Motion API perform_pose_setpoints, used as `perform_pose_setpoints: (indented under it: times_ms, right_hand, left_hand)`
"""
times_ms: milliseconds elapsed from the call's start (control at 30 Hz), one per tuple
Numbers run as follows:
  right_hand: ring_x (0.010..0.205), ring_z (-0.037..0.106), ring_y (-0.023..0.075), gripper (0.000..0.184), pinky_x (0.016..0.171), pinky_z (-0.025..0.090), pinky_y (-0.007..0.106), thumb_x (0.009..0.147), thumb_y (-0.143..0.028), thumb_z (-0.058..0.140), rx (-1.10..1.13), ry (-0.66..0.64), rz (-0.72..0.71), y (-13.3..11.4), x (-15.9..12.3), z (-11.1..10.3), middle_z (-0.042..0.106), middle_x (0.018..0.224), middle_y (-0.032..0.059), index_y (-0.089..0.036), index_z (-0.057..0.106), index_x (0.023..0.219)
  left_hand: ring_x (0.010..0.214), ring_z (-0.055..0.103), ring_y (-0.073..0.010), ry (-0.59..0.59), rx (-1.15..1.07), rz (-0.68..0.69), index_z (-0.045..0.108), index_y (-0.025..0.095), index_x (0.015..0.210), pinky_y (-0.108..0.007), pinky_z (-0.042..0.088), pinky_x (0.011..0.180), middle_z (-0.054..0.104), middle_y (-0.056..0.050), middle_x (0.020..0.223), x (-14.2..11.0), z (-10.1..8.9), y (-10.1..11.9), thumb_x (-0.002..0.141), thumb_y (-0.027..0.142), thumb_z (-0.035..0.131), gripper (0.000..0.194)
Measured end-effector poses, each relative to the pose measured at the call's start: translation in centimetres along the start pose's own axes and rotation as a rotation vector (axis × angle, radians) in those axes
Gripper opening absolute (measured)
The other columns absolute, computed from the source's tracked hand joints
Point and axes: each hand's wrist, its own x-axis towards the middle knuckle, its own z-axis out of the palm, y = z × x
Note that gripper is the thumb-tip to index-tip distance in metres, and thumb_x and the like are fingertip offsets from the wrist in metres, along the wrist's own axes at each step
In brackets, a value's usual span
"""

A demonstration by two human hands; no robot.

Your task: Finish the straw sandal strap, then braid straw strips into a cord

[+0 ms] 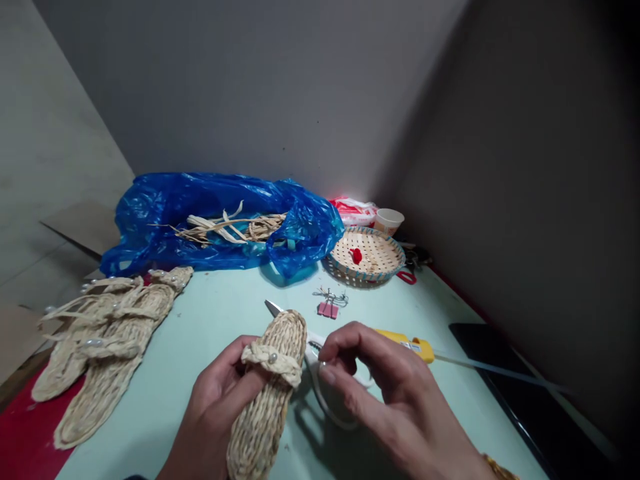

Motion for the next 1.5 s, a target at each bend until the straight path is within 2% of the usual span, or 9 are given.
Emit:
perform_pose_setpoints:
  times_ms: [100,300,500,733,967,1100,1233,1333,1500]
  right_hand:
    - [0.070,0.057,0.0110,0.004,0.063,0.046,0.022,0.088,-0.018,0.059,0.136,0.045,0.062,-0.6,-0.1,-0.1,0.060,0.076,-0.0026,-0.020,0.060,0.085]
    - [0.072,0.061,0.0109,0.009,0.068,0.049,0.022,0.085,-0.012,0.063,0.170,0.095,-0.054,-0.6,-0.3,0.8,0.067,0.081,-0.0010,-0.018,0.067,0.089]
    - [0.074,0.062,0.0116,0.006,0.068,0.049,0.022,0.081,-0.011,0.069,0.160,0.096,-0.097,-0.9,-0.2,0.8,0.067,0.078,-0.0009,-0.017,0.068,0.082]
    - [0.075,0.061,0.0122,0.009,0.071,0.049,0.024,0.079,-0.009,0.071,0.180,0.082,-0.059,-1.0,-0.1,1.1,0.066,0.074,-0.0015,-0.015,0.066,0.077]
    - [0.076,0.061,0.0121,0.009,0.073,0.046,0.024,0.080,-0.009,0.070,0.089,0.073,-0.081,-0.9,-0.2,1.1,0.067,0.076,-0.0023,-0.016,0.066,0.079]
    - [0.074,0.060,0.0112,0.007,0.074,0.045,0.025,0.082,-0.011,0.070,0.013,0.061,-0.110,-0.8,-0.4,0.7,0.067,0.077,-0.0027,-0.017,0.066,0.081]
    - [0.075,0.061,0.0124,0.005,0.075,0.044,0.027,0.084,-0.011,0.067,-0.081,0.041,-0.125,-0.9,-0.6,0.4,0.068,0.079,-0.0005,-0.017,0.067,0.085]
    - [0.075,0.062,0.0139,0.008,0.076,0.045,0.028,0.084,-0.008,0.067,-0.126,0.061,-0.198,-0.9,-0.8,0.5,0.069,0.080,0.0019,-0.015,0.068,0.087]
    - [0.071,0.060,0.0160,0.015,0.072,0.045,0.031,0.081,-0.004,0.066,-0.119,0.127,-0.283,-0.5,-1.1,1.2,0.069,0.078,0.0034,-0.014,0.069,0.090]
  left_hand:
    - [0.062,0.057,-0.0132,-0.001,0.034,-0.020,0.067,0.023,0.087,-0.018,0.045,0.056,0.065,0.003,0.068,-0.3,0.1,-0.3,0.065,0.031,0.080,0.027]
    - [0.068,0.060,-0.0175,-0.041,0.144,-0.004,0.066,0.022,0.087,-0.022,0.046,0.060,0.069,0.001,0.077,-0.7,0.3,-0.5,0.066,0.032,0.078,0.026]
    - [0.061,0.053,-0.0140,-0.042,0.190,-0.030,0.066,0.022,0.083,-0.020,0.044,0.057,0.060,0.004,0.063,-0.8,0.3,-0.3,0.064,0.042,0.080,0.031]
    - [0.058,0.052,-0.0122,-0.016,0.198,-0.009,0.067,0.021,0.084,-0.020,0.043,0.055,0.061,0.004,0.065,-0.8,0.4,-0.5,0.064,0.028,0.077,0.024]
    - [0.059,0.059,-0.0157,0.061,0.293,0.015,0.067,0.020,0.077,-0.022,0.046,0.055,0.066,0.002,0.065,-1.0,1.0,0.3,0.060,0.024,0.075,0.019]
    - [0.063,0.063,-0.0159,0.080,0.316,0.021,0.064,0.022,0.082,-0.020,0.049,0.058,0.069,0.003,0.069,-0.9,0.7,-0.1,0.058,0.022,0.075,0.026]
    - [0.064,0.064,-0.0160,0.086,0.374,0.036,0.060,0.024,0.085,-0.019,0.051,0.057,0.071,0.004,0.073,-0.8,0.7,-0.5,0.061,0.027,0.072,0.027]
    - [0.062,0.063,-0.0146,0.140,0.384,0.042,0.059,0.024,0.085,-0.019,0.049,0.055,0.071,0.006,0.072,-0.9,1.1,-0.4,0.064,0.031,0.069,0.024]
    - [0.069,0.066,-0.0164,0.157,0.385,0.033,0.060,0.023,0.083,-0.019,0.051,0.061,0.072,0.005,0.073,-0.8,1.1,-0.3,0.060,0.025,0.070,0.026]
